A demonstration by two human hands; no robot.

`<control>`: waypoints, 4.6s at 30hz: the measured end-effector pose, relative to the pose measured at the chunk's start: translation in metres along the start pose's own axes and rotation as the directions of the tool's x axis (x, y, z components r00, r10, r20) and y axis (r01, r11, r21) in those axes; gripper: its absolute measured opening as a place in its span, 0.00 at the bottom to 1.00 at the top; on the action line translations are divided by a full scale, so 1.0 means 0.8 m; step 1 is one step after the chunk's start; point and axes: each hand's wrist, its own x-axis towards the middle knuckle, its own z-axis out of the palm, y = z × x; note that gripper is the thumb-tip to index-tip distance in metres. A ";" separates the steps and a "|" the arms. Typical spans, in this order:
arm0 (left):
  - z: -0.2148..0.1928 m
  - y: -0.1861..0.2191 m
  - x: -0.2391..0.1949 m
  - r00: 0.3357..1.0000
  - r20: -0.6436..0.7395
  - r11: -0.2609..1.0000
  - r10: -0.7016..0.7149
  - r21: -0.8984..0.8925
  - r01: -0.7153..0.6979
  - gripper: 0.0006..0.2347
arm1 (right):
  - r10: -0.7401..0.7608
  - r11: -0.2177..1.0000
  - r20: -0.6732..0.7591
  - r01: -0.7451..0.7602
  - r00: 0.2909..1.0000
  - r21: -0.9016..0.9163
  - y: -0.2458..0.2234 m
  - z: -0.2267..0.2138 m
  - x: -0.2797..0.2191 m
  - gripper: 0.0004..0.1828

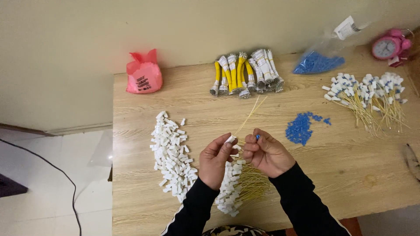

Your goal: Assembling small white plastic sleeves onto thin yellow wire stems

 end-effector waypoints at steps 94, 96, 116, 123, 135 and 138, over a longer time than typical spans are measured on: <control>-0.020 -0.047 0.132 0.866 0.488 0.112 -0.107 0.872 -0.477 0.08 | -0.411 0.849 -0.370 0.202 0.833 -0.488 -0.026 -0.015 -0.012 0.08; -0.001 0.001 0.102 0.820 0.569 0.323 -0.067 0.790 -0.522 0.07 | -0.461 0.791 -0.337 0.208 0.821 -0.576 -0.022 -0.005 -0.014 0.06; 0.040 0.039 0.013 0.532 0.799 -0.376 0.280 0.601 -0.705 0.02 | -0.369 0.545 -0.221 0.018 0.903 -0.838 0.030 -0.164 0.044 0.10; -0.010 -0.035 0.049 0.754 0.561 -0.228 0.342 0.828 -0.513 0.05 | -0.494 0.463 -0.106 0.158 0.863 -0.872 0.019 -0.135 0.032 0.06; 0.011 0.001 0.028 0.947 0.122 0.794 0.297 0.519 -0.316 0.06 | -0.769 0.309 -0.239 0.019 0.593 -0.951 0.003 -0.146 -0.002 0.06; 0.000 -0.017 0.050 0.997 -0.022 0.970 0.077 0.235 -0.069 0.09 | -0.874 0.327 -0.154 0.324 0.460 -0.888 -0.016 -0.059 -0.003 0.03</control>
